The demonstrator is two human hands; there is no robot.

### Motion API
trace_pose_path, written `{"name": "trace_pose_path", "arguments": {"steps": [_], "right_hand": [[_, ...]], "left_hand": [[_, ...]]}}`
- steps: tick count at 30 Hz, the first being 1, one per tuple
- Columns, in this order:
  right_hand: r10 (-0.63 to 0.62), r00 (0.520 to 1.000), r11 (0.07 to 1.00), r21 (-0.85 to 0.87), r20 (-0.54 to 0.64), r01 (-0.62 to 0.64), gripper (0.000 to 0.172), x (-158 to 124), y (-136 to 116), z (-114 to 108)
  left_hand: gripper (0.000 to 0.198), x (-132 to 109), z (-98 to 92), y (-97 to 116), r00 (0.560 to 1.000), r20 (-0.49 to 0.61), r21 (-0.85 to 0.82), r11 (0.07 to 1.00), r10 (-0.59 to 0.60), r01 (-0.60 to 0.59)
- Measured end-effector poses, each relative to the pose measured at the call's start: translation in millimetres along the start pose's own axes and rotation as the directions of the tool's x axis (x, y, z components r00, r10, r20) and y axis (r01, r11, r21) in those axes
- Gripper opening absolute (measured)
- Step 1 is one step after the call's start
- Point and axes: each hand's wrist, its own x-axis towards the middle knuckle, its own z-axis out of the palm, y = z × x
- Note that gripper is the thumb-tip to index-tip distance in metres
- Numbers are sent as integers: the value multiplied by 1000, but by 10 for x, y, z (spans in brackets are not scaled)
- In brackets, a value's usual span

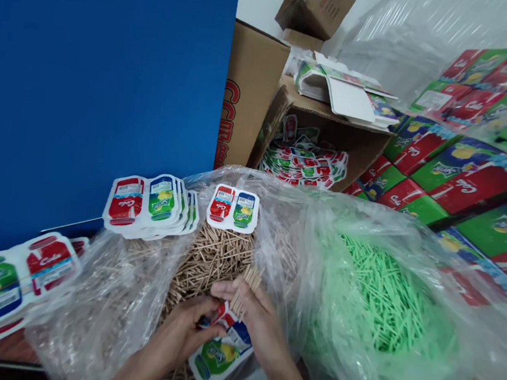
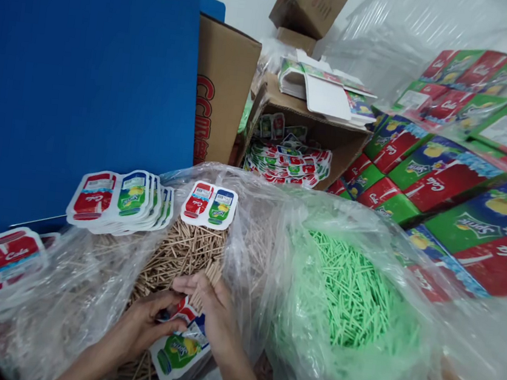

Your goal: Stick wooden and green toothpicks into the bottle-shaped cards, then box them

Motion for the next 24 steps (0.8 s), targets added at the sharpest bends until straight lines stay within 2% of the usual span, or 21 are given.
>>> {"name": "trace_pose_path", "arguments": {"steps": [4,9,11,14,17,19,22,24], "right_hand": [[31,995,999,-30,90,-28,31,33,24,17],[73,989,990,112,126,-87,28,57,-83,11],[98,988,987,116,121,-112,30,62,-156,16],[95,990,991,80,108,-104,30,58,-200,27],[23,994,999,44,105,-27,28,39,-147,20],[4,993,999,-37,117,0,30,26,-102,10],[45,985,986,-163,164,-18,37,16,-70,8],[83,980,981,-189,183,-48,42,16,-67,22]], "left_hand": [[12,-13,-10,-35,999,26,-44,999,29,-28],[11,-12,-57,20,992,128,-86,996,-10,21],[9,-11,-65,47,988,153,-97,995,-8,23],[10,-15,-63,63,987,141,-172,980,-80,104],[12,-25,-63,50,984,121,-209,966,-132,155],[11,-30,-65,35,986,109,-202,968,-126,146],[11,-26,-58,15,991,91,-192,975,-96,112],[10,-19,-42,7,993,93,-198,976,-73,90]]}}
